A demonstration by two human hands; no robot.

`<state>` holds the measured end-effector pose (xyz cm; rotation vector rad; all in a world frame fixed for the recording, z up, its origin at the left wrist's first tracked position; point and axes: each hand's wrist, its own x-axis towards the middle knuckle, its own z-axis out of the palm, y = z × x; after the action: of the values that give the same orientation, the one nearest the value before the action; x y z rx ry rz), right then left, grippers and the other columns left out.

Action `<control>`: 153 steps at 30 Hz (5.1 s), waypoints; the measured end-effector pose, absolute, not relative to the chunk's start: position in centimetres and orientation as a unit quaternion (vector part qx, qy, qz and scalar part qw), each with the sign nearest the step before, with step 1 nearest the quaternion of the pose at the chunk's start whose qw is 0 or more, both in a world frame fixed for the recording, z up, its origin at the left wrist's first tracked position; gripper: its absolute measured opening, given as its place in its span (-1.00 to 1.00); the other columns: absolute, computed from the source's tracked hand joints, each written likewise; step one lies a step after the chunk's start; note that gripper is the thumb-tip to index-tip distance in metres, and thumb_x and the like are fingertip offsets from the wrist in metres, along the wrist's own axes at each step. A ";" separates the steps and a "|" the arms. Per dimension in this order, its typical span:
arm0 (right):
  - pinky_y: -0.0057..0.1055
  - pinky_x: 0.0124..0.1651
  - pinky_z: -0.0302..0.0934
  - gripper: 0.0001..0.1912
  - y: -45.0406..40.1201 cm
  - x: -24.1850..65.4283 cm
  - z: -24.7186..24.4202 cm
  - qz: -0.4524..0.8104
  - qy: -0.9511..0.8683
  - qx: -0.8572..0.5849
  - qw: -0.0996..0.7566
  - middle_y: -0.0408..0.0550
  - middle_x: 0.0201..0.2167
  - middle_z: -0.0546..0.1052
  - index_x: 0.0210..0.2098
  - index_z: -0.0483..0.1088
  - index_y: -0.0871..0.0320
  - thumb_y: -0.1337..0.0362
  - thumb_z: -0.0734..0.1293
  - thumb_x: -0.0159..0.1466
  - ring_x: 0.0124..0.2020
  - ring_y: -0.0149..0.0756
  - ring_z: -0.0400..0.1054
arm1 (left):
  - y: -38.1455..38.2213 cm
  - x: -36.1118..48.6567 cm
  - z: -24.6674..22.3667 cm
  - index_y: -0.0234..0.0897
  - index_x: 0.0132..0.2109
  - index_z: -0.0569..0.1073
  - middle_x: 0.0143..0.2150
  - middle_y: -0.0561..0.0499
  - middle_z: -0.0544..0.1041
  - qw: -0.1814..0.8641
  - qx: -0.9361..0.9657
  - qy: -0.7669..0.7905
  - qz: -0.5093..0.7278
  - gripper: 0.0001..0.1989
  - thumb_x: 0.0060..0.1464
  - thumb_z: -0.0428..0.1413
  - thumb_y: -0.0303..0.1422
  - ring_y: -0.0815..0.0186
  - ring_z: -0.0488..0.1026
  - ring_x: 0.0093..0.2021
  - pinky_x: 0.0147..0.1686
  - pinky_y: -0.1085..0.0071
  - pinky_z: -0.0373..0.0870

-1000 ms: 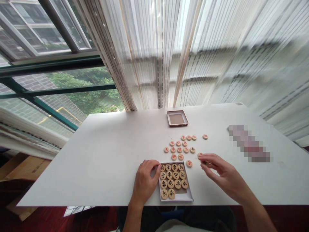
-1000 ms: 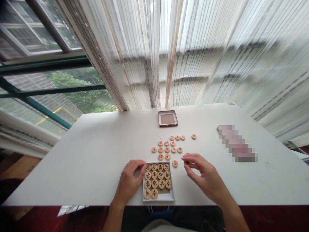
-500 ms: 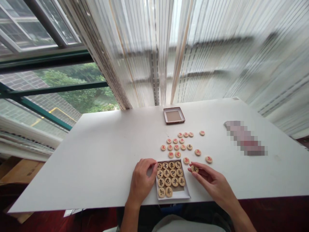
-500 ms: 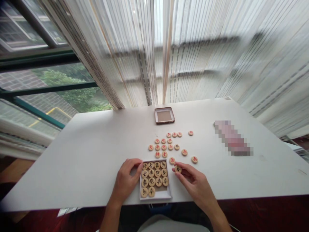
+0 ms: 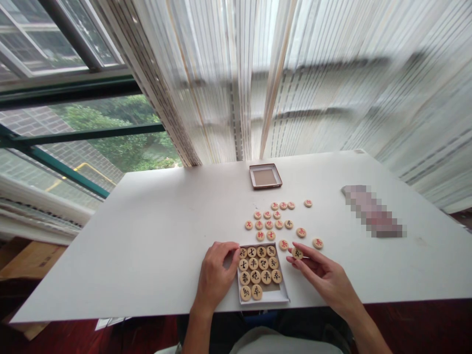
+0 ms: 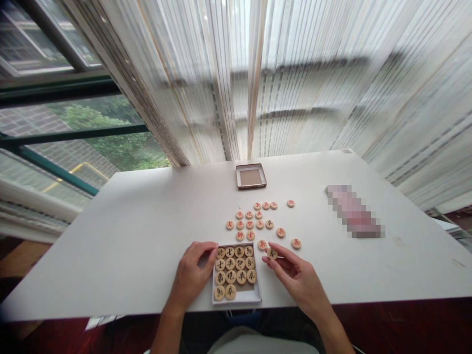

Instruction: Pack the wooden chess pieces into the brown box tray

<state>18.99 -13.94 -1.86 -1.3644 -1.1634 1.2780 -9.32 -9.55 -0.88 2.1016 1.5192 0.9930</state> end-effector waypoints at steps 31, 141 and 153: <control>-0.32 -0.10 0.54 -0.66 -13.7 19.1 -2.6 0.482 -0.471 -0.533 0.512 -0.02 -0.19 0.59 -0.14 0.48 0.10 0.16 0.54 0.13 -0.26 -0.22 0.56 | -9.6 -9.5 -1.2 -0.14 -0.12 0.51 -0.18 -0.02 0.57 0.186 0.744 0.537 0.352 -0.88 0.28 0.08 -0.32 0.18 0.50 -0.15 -0.12 0.22 0.47; -0.27 -0.16 0.56 -0.66 -13.8 19.0 -1.9 0.480 -0.475 -0.545 0.498 0.05 -0.26 0.65 -0.14 0.52 0.14 0.05 0.48 0.20 -0.30 -0.13 0.61 | -9.6 -9.5 -1.0 -0.17 -0.13 0.51 -0.18 -0.06 0.57 0.187 0.747 0.532 0.352 -0.87 0.29 0.06 -0.33 0.17 0.49 -0.14 -0.09 0.19 0.46; -0.32 -0.17 0.49 -0.69 -13.9 19.1 -1.4 0.447 -0.522 -0.562 0.460 -0.02 -0.37 0.63 -0.09 0.51 0.11 0.03 0.32 0.35 -0.30 -0.19 0.56 | -9.5 -9.5 -1.0 -0.17 -0.13 0.51 -0.18 -0.05 0.58 0.182 0.749 0.530 0.355 -0.88 0.28 0.07 -0.34 0.17 0.49 -0.15 -0.11 0.20 0.46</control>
<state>19.14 -13.91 -1.40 -1.3838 -1.2839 1.0997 -9.50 -9.54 -0.95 2.1130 1.4953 1.0021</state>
